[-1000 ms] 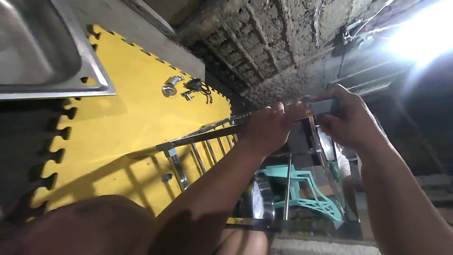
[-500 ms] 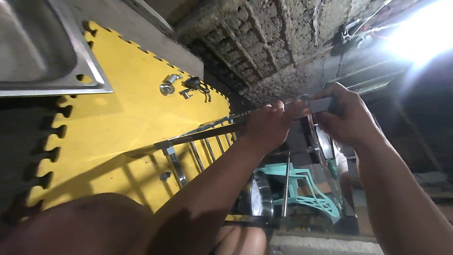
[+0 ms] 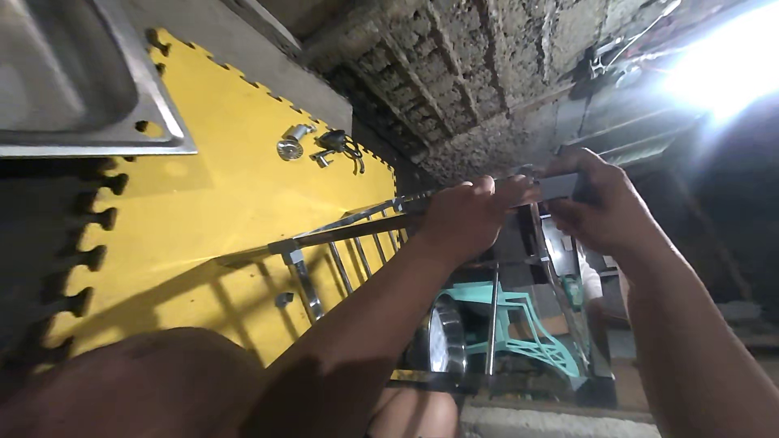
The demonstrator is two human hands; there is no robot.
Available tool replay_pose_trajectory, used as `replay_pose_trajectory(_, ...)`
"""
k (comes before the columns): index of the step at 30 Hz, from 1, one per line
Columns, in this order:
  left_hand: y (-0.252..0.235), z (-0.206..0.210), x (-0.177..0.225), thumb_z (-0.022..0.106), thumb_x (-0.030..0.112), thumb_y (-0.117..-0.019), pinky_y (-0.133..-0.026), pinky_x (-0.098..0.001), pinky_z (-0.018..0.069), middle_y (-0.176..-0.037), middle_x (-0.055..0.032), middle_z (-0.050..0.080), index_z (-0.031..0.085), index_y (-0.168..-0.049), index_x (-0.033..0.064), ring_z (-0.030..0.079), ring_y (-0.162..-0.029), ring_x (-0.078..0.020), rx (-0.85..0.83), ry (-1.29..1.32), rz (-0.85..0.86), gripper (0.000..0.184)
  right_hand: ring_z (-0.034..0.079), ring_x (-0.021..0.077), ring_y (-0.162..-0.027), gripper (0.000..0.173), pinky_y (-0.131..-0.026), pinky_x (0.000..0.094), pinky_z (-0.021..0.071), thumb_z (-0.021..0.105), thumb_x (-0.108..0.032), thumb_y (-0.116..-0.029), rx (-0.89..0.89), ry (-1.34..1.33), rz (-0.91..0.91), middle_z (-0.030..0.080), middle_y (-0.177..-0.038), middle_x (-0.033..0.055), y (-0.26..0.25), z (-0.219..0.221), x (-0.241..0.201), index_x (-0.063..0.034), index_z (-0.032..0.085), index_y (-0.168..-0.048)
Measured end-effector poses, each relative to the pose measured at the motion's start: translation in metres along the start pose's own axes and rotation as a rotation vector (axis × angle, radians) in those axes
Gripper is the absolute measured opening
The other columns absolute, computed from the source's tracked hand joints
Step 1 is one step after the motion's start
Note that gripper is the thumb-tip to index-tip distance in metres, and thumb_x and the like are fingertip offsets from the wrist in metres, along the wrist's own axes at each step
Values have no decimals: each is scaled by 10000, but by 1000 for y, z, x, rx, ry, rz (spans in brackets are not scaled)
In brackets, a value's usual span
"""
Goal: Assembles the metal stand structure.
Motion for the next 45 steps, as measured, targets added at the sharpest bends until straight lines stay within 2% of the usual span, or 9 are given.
replay_pose_trajectory(5,1,5,-3,589,362,-1029,-566,-431,541,-874,-90,632,556,-1459,303,647,-705,-272,67,26,31,435,628,180,-526,354,-454,366,569,667,-50,-859,2,-31,18,696,-836,56,2,-1,0,-158,615,-1193)
replay_pose_trajectory(12,-5,-2,-2,560,391,-1046,-570,-425,544,-895,-90,631,528,-1484,303,656,-737,-272,11,13,-6,448,607,192,-506,390,-433,352,548,670,-36,-839,9,-90,16,687,-828,69,1,-2,8,-162,617,-1205)
replay_pose_trajectory(17,-4,-1,-2,565,408,-1040,-565,-428,544,-909,-89,642,530,-1479,317,660,-735,-270,14,25,-2,449,602,183,-493,354,-424,333,541,678,-62,-846,6,-119,0,677,-785,67,1,0,8,-156,618,-1181)
replay_pose_trajectory(21,-5,-5,2,606,390,-1015,-632,-468,578,-999,-83,674,539,-1464,324,691,-808,-269,-70,120,-33,458,603,169,-498,363,-430,320,540,685,-44,-822,3,-129,25,697,-824,55,2,-1,6,-158,629,-1162)
replay_pose_trajectory(25,-12,-19,13,617,344,-1020,-738,-523,591,-1162,-57,687,505,-1480,304,703,-947,-266,-261,192,-67,474,606,170,-513,345,-441,303,543,695,-8,-801,-38,-209,24,695,-841,69,5,-5,10,-131,622,-1115)
replay_pose_trajectory(29,-13,-19,16,597,301,-1034,-747,-517,588,-1231,-75,674,433,-1543,305,707,-941,-280,-330,138,-45,534,603,168,-510,355,-430,299,537,686,11,-804,-36,-238,17,687,-834,79,8,-2,7,-118,619,-1127)
replay_pose_trajectory(35,-12,-13,11,595,264,-1023,-666,-504,580,-1072,-106,689,416,-1556,337,704,-844,-310,-270,65,-46,567,595,184,-493,327,-414,316,528,680,2,-825,-32,-204,30,682,-811,92,6,1,1,-109,621,-1127)
replay_pose_trajectory(45,-11,-31,9,598,279,-1032,-728,-542,585,-1183,-88,703,402,-1571,320,713,-925,-304,-357,114,-75,576,595,187,-493,315,-415,312,532,676,23,-821,-39,-246,27,690,-854,103,2,3,-5,-99,617,-1105)
Point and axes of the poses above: each hand's wrist, its own y-axis away from the middle knuckle, its own z-axis out of the palm, x = y × z, the point moved 1 cm from there along -y, towards the middle knuckle
